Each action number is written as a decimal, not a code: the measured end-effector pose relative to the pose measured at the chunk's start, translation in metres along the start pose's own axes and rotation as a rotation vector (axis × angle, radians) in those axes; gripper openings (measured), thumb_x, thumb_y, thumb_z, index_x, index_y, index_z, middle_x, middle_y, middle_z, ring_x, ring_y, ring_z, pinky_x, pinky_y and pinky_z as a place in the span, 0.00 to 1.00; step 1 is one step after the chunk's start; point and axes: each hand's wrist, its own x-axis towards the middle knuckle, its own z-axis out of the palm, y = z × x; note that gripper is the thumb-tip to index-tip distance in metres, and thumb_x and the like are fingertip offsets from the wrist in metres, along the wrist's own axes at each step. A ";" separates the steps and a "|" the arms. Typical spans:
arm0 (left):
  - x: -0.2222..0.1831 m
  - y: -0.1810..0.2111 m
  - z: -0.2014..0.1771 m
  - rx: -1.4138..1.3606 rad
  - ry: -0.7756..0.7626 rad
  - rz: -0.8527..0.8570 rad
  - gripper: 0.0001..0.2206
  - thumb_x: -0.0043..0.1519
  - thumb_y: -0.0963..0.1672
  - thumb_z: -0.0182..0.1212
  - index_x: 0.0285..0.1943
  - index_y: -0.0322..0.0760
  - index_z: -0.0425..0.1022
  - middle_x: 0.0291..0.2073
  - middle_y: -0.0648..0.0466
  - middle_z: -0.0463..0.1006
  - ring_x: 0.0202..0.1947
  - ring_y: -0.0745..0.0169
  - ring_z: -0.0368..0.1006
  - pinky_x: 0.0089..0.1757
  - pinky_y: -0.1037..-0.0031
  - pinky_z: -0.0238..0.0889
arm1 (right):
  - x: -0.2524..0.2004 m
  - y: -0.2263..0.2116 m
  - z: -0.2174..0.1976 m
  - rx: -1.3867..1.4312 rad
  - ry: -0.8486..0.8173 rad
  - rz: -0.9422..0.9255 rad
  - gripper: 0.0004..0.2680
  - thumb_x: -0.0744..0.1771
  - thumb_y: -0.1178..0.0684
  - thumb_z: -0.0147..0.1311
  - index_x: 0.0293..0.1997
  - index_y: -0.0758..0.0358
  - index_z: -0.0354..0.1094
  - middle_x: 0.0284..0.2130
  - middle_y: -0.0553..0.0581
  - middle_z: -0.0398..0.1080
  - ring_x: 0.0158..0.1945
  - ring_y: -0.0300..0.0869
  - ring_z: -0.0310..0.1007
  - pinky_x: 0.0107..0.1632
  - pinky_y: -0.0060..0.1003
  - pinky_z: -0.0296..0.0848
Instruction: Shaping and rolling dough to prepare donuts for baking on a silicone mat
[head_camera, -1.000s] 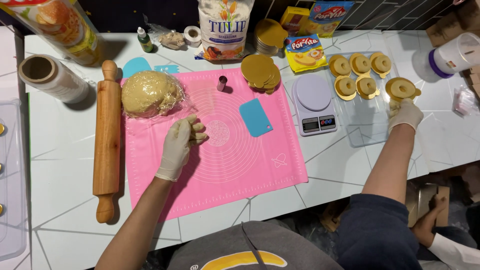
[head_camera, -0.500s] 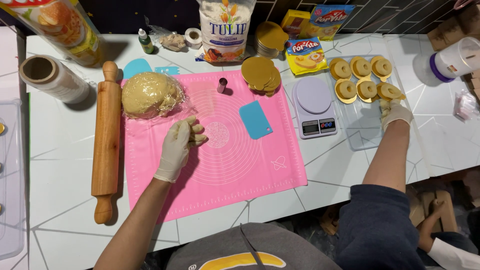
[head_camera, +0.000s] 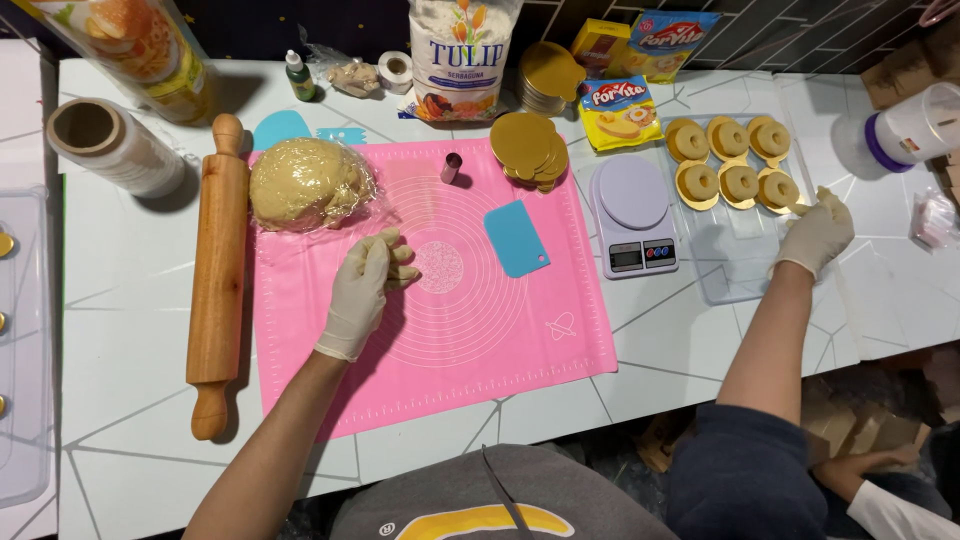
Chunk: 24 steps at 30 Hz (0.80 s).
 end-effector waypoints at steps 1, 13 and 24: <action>0.001 -0.005 -0.002 -0.023 0.045 0.008 0.10 0.73 0.48 0.44 0.43 0.40 0.62 0.32 0.58 0.62 0.29 0.72 0.60 0.35 0.81 0.62 | -0.018 -0.009 0.005 0.011 -0.005 -0.143 0.12 0.66 0.51 0.46 0.48 0.49 0.79 0.33 0.42 0.78 0.24 0.29 0.64 0.23 0.22 0.61; -0.008 0.017 -0.025 1.235 0.467 0.768 0.13 0.66 0.46 0.63 0.59 0.46 0.80 0.41 0.53 0.80 0.41 0.56 0.78 0.43 0.69 0.74 | -0.390 -0.033 0.057 -0.105 -1.033 -0.810 0.05 0.65 0.50 0.64 0.41 0.51 0.77 0.40 0.51 0.79 0.45 0.41 0.78 0.50 0.36 0.75; 0.006 0.038 -0.067 1.790 0.695 0.651 0.32 0.53 0.50 0.76 0.68 0.45 0.71 0.66 0.43 0.62 0.70 0.35 0.53 0.61 0.35 0.43 | -0.390 -0.017 0.086 -0.785 -0.512 -0.967 0.36 0.62 0.24 0.57 0.64 0.73 0.61 0.41 0.73 0.69 0.46 0.65 0.71 0.46 0.58 0.74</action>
